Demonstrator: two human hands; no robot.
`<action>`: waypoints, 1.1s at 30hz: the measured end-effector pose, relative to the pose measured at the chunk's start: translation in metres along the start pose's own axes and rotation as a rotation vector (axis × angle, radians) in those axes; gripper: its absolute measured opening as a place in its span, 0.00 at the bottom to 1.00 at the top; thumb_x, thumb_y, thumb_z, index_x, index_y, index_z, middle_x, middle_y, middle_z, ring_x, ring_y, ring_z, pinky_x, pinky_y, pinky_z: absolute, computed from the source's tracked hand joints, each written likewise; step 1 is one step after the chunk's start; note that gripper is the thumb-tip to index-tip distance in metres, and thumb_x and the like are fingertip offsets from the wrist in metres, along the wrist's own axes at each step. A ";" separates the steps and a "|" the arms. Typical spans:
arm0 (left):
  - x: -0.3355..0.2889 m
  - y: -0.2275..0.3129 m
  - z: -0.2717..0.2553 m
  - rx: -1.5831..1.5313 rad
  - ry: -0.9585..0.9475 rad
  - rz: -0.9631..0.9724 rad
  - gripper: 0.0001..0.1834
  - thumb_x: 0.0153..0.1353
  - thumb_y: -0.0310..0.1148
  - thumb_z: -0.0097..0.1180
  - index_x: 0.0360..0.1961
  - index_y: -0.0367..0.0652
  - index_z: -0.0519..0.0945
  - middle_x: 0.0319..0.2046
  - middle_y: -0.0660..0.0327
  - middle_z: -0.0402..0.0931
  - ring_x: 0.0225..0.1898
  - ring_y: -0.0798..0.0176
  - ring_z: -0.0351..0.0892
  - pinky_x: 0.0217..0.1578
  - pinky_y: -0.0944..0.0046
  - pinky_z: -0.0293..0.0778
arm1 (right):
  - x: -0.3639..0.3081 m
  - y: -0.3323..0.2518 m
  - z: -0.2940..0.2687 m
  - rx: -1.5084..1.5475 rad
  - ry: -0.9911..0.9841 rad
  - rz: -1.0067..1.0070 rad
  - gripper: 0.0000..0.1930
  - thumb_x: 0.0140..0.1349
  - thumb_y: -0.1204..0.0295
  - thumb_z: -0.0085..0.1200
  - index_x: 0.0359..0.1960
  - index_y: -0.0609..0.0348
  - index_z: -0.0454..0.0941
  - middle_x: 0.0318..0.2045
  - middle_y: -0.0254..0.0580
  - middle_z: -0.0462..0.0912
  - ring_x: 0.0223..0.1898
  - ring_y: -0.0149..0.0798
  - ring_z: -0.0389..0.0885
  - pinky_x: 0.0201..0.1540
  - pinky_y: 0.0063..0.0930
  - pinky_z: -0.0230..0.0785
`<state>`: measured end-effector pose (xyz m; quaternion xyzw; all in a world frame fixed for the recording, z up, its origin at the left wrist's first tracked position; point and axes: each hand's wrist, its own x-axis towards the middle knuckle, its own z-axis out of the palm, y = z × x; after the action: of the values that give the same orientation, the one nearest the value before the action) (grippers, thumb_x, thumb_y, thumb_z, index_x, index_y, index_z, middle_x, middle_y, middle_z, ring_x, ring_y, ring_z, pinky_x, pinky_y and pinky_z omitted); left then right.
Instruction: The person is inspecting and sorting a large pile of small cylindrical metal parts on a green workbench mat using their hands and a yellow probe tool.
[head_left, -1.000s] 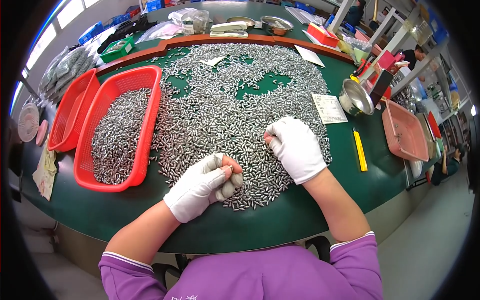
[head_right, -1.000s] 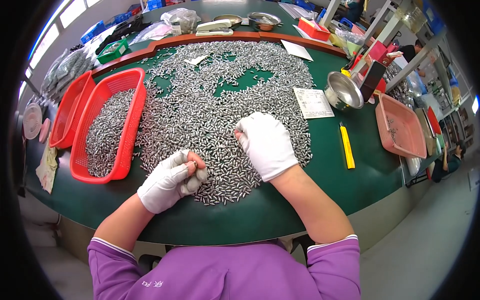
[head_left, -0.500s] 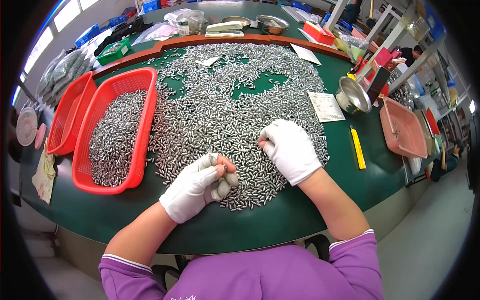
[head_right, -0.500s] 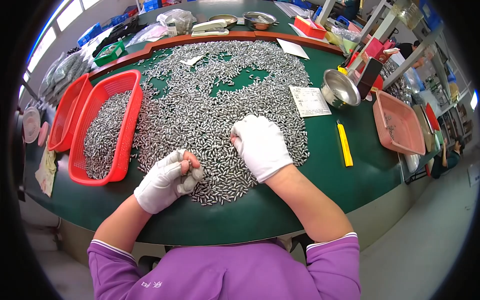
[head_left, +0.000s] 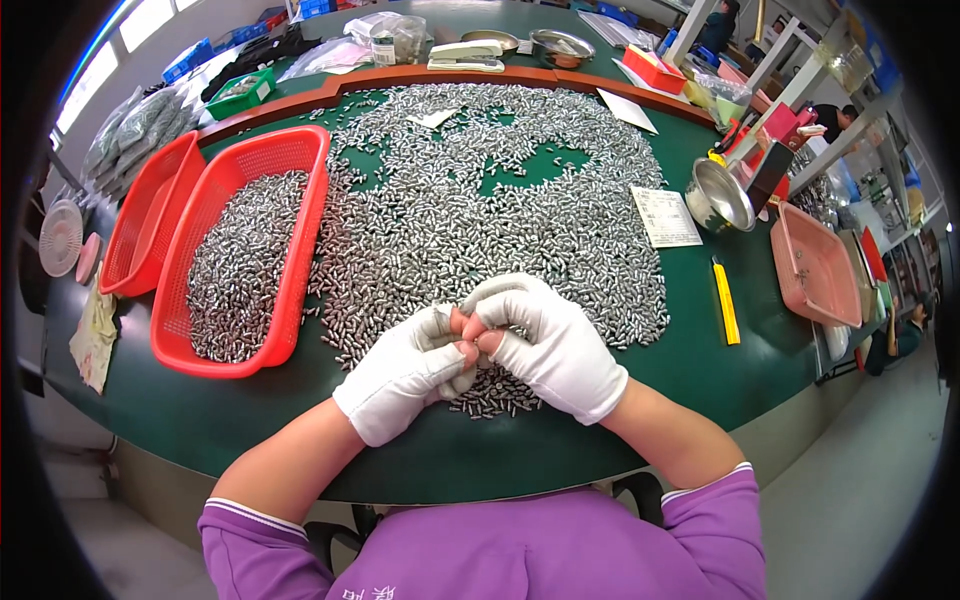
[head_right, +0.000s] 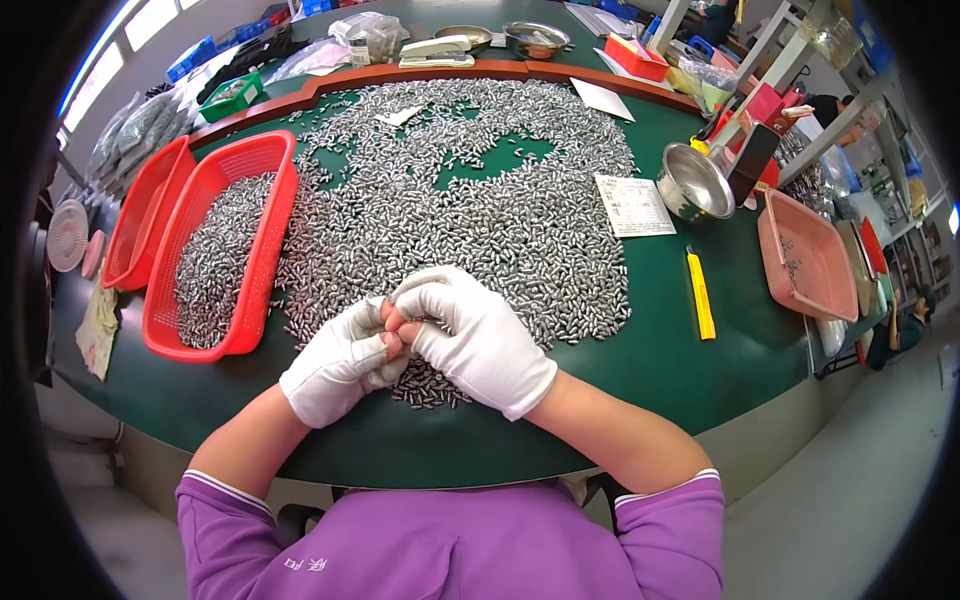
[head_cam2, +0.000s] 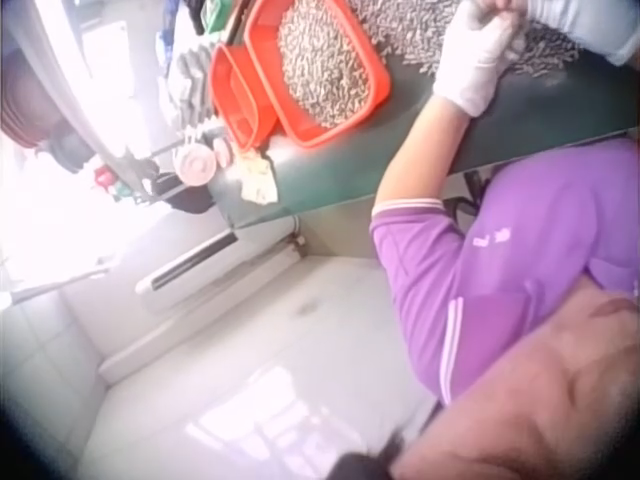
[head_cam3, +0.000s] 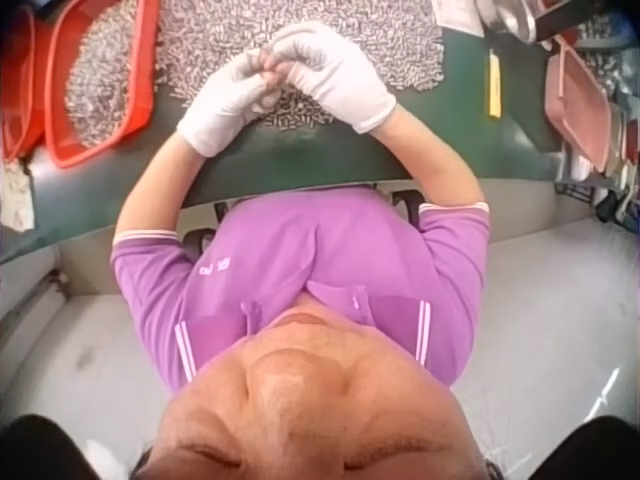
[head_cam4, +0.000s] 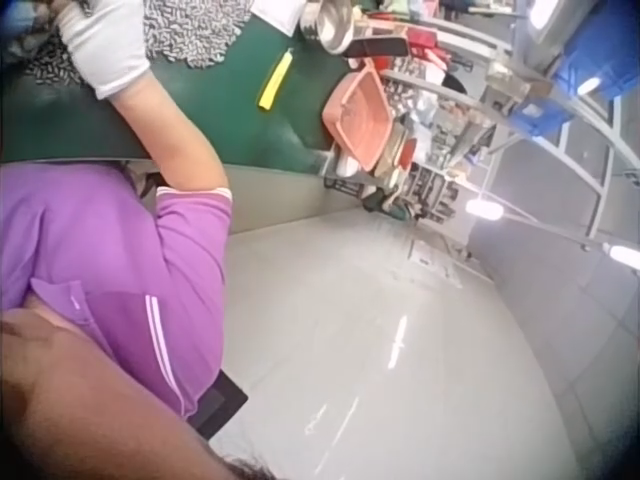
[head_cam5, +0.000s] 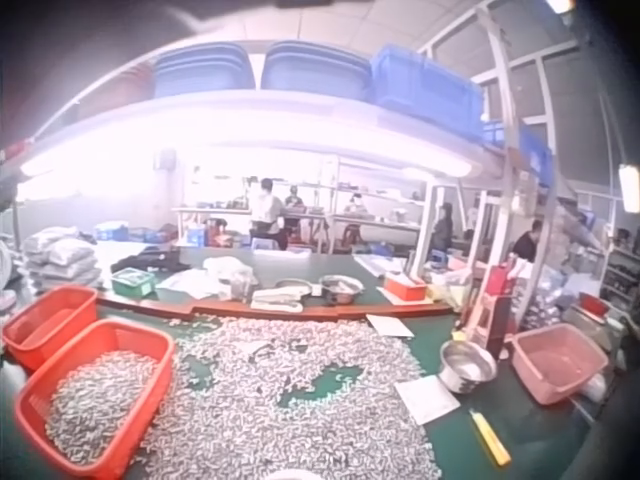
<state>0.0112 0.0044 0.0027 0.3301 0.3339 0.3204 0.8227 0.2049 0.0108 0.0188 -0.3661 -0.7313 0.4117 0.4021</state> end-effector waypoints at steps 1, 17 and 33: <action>0.000 -0.001 0.000 0.016 0.026 0.010 0.13 0.63 0.35 0.60 0.44 0.46 0.72 0.35 0.67 0.76 0.30 0.75 0.71 0.33 0.75 0.68 | 0.000 0.000 0.000 -0.001 0.002 0.000 0.07 0.56 0.80 0.59 0.36 0.58 0.79 0.41 0.40 0.79 0.44 0.37 0.79 0.48 0.28 0.72; -0.002 0.006 0.007 0.058 0.055 0.041 0.10 0.64 0.37 0.59 0.40 0.45 0.75 0.34 0.64 0.77 0.27 0.75 0.67 0.28 0.76 0.63 | 0.012 0.032 -0.040 -1.066 0.010 0.100 0.07 0.52 0.68 0.60 0.34 0.51 0.82 0.31 0.40 0.79 0.39 0.46 0.79 0.43 0.37 0.71; -0.005 0.004 0.007 0.224 0.067 0.108 0.11 0.67 0.36 0.54 0.42 0.41 0.73 0.31 0.65 0.75 0.26 0.75 0.68 0.27 0.75 0.64 | 0.004 -0.007 -0.011 -0.308 0.011 -0.215 0.05 0.51 0.75 0.62 0.31 0.55 0.81 0.29 0.39 0.80 0.33 0.44 0.79 0.37 0.34 0.72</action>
<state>0.0125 0.0007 0.0108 0.4265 0.3767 0.3358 0.7506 0.2113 0.0153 0.0295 -0.3454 -0.8184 0.2475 0.3869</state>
